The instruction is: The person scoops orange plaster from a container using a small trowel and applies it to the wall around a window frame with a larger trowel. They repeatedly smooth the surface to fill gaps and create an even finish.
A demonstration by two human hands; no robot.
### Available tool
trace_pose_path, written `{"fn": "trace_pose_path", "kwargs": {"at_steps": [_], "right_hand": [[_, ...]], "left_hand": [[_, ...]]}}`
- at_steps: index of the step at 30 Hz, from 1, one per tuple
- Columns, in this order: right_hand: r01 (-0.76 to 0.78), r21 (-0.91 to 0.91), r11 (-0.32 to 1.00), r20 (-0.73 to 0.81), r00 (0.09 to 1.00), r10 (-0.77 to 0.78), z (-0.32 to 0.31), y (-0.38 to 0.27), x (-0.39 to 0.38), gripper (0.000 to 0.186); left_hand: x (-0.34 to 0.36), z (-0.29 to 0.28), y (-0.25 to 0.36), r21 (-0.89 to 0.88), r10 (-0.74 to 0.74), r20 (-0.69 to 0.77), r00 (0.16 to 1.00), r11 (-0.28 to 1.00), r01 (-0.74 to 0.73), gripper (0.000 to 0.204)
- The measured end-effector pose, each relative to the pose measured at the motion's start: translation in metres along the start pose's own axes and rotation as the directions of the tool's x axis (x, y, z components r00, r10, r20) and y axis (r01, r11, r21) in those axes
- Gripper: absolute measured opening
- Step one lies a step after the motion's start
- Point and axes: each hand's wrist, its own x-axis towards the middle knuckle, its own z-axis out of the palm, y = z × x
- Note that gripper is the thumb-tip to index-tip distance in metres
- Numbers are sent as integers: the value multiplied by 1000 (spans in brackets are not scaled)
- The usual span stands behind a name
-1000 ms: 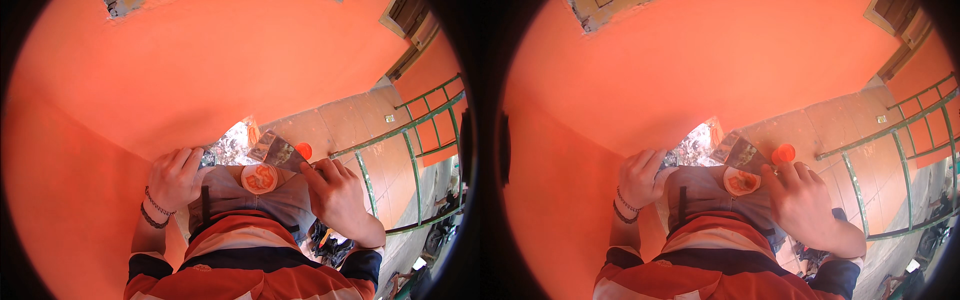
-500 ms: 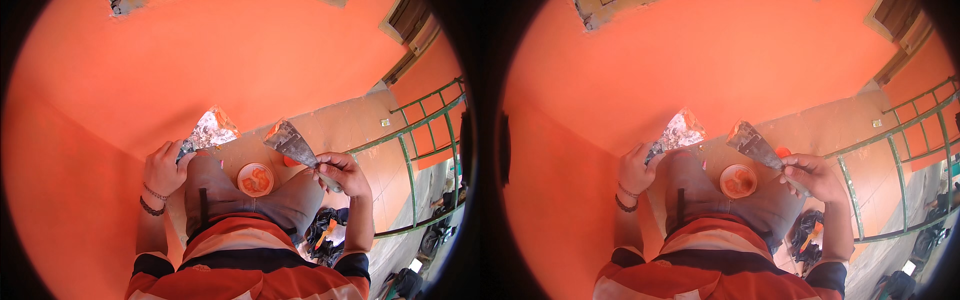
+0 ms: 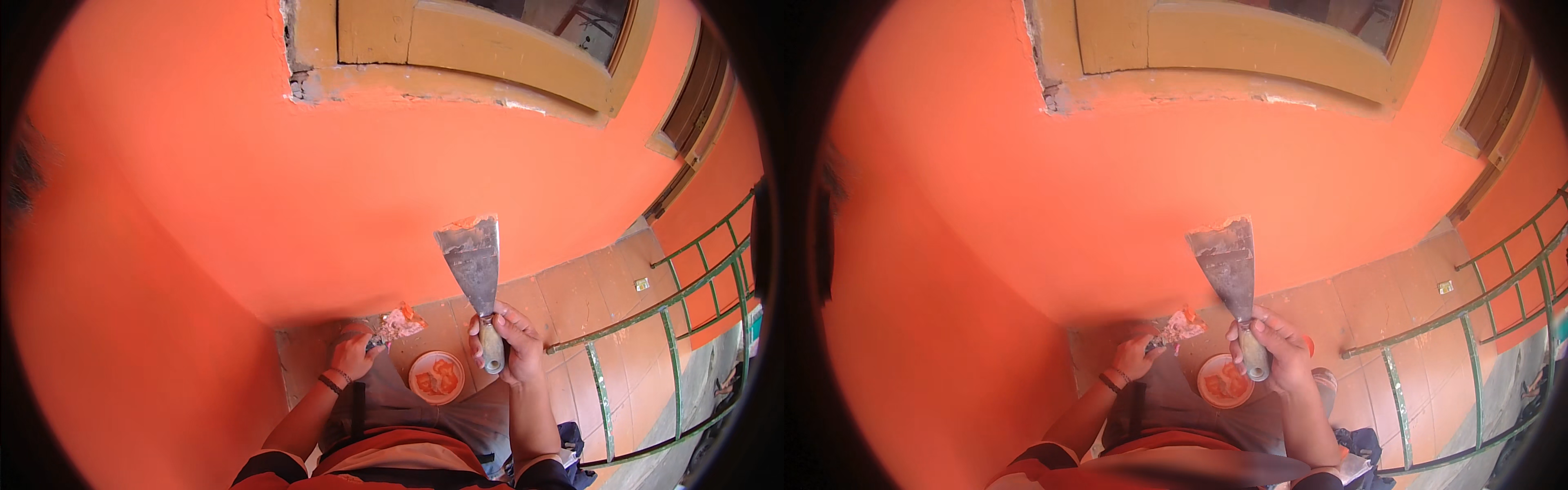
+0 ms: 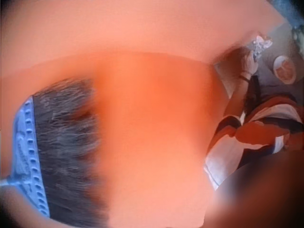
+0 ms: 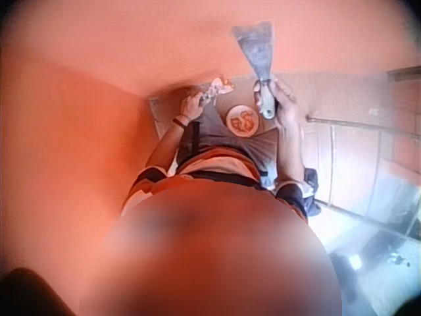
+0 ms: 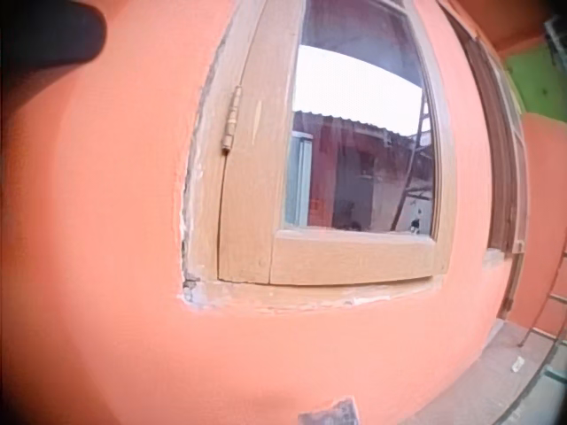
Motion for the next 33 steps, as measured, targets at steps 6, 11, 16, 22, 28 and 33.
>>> {"fn": "trace_pose_path", "kwargs": {"at_steps": [6,11,16,22,28,33], "right_hand": [[235,-4,972,62,970,-234,44,28,66,39],[431,-230,872,-76,886,-458,76,44,98,37],[491,-828,271,44,539,-841,94,54,126,44],[352,-935,37,103,372,-923,108,64,155,49],[292,-956,15,92,349,-933,113,66,162,47],[297,-953,60,61,380,-923,114,68,165,46]], "left_hand": [[6,37,-24,121,72,75,995,989,-80,35],[7,35,-22,198,54,36,998,978,-60,33],[12,34,-21,182,80,120,990,978,-101,32],[13,42,-29,151,119,88,989,980,-131,29],[12,47,-37,116,140,67,988,982,-147,29],[11,54,-39,103,151,23,988,983,-152,29]]}}
